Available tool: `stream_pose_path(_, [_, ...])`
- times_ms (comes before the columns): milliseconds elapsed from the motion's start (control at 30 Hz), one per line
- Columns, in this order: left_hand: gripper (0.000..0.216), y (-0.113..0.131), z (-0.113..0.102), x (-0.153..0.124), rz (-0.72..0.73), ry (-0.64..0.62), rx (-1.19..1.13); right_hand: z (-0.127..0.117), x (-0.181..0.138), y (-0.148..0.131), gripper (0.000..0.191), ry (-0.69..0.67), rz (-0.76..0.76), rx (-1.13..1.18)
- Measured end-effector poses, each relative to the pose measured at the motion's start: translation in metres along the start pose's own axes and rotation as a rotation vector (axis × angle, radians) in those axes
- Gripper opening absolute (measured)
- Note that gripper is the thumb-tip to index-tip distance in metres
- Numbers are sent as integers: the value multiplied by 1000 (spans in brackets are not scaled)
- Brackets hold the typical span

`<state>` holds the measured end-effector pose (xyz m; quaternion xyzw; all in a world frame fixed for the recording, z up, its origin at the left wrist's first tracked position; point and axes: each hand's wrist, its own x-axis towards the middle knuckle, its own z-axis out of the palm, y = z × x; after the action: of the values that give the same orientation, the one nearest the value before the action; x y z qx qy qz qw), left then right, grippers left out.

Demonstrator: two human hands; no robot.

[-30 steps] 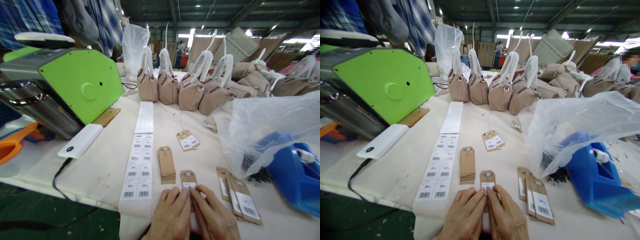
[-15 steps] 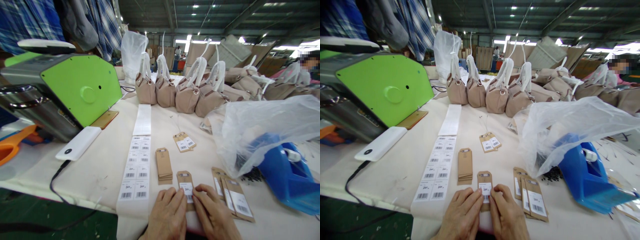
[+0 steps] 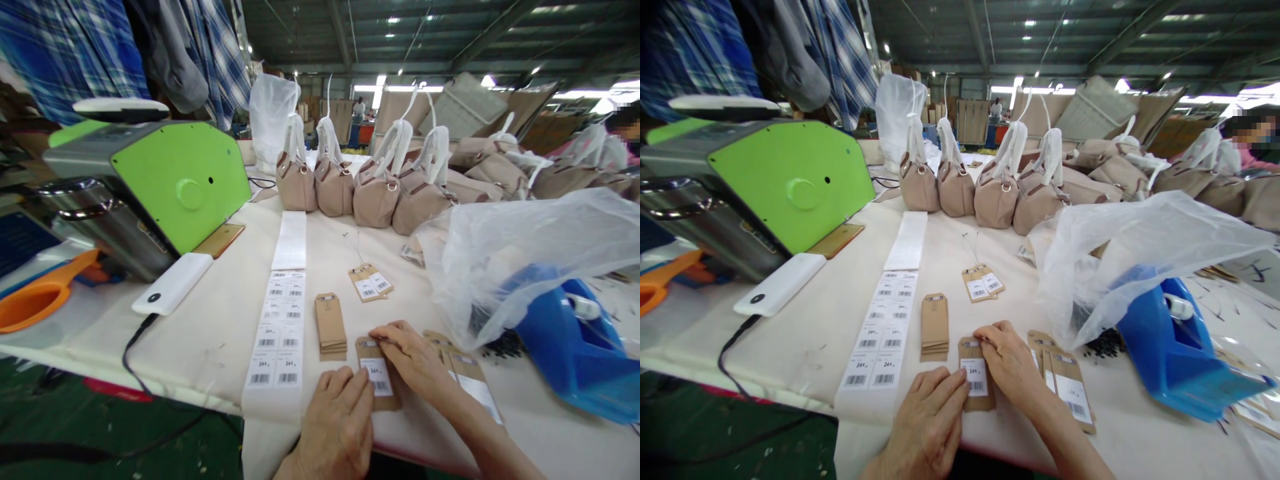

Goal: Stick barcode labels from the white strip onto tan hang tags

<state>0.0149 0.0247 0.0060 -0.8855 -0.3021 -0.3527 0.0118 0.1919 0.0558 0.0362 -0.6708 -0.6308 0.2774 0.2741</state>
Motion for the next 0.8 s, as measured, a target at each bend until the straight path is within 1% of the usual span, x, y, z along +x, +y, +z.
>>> stream_pose_path(200, [31,1,-1,1,2,8,2,-13,-1,-4,27,-16,65,184])
stream_pose_path(400, [31,0,0,-1,7,10,2,-13,-2,-9,24,-1,79,349])
stream_pose_path(567, [29,1,-1,1,1,7,2,-9,0,-5,28,-86,119,474])
stream_pose_path(667, [24,2,-2,2,-4,9,6,-9,0,-5,26,-97,125,504])
stream_pose_path(800, [25,2,-1,-1,-10,28,56,-10,-3,-5,22,-45,119,475])
